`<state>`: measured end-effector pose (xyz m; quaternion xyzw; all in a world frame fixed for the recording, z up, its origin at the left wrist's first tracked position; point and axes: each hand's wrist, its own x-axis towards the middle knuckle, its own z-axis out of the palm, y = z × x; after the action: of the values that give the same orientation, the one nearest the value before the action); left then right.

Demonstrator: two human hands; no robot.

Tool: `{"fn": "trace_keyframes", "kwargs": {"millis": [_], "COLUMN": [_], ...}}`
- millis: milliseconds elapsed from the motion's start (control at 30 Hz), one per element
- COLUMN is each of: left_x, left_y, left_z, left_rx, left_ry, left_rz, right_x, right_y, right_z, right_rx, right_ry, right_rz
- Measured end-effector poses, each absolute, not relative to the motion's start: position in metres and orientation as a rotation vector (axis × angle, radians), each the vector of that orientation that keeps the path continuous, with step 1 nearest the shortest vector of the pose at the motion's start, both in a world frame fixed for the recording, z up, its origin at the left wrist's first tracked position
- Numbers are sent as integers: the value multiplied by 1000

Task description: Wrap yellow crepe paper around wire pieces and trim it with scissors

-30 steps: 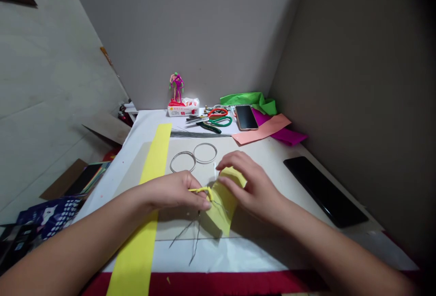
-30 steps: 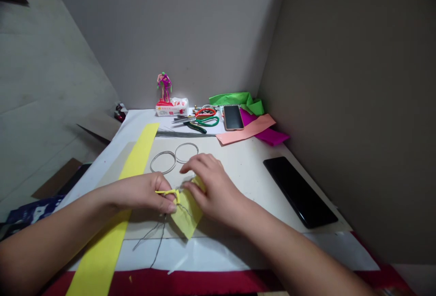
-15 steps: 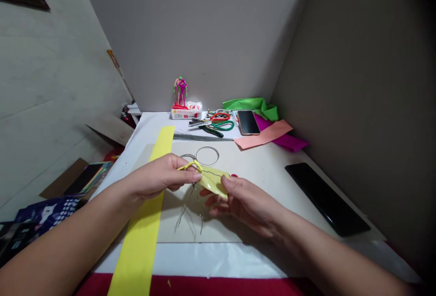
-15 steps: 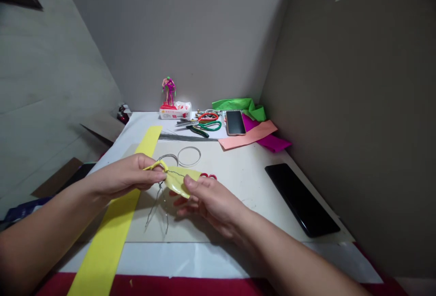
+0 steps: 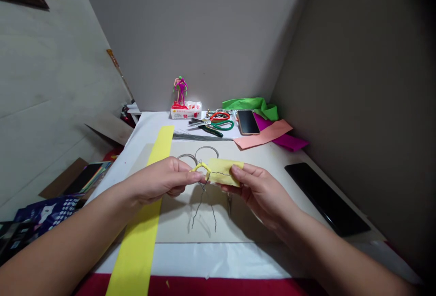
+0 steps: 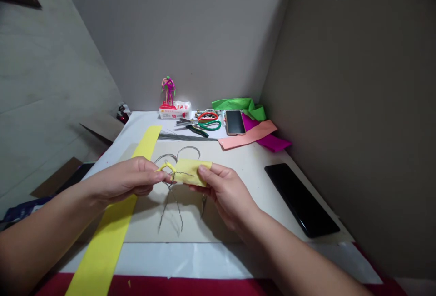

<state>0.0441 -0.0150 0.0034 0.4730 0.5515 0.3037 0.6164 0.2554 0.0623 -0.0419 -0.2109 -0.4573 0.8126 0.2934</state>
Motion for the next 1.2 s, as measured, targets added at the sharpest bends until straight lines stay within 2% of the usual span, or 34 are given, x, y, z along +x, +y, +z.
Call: {"fn": "trace_keyframes", "kwargs": {"millis": [200, 1200], "left_x": [44, 59], "left_y": [-18, -16], "left_z": [5, -8], "left_rx": [1113, 1216], "left_ry": [1298, 1550], "left_rz": [676, 758], "right_x": [253, 260], "right_y": [62, 60], "right_z": [-41, -42], "right_rx": [-705, -614], "right_ry": [-1234, -1211], "right_rz": [1985, 2102]}}
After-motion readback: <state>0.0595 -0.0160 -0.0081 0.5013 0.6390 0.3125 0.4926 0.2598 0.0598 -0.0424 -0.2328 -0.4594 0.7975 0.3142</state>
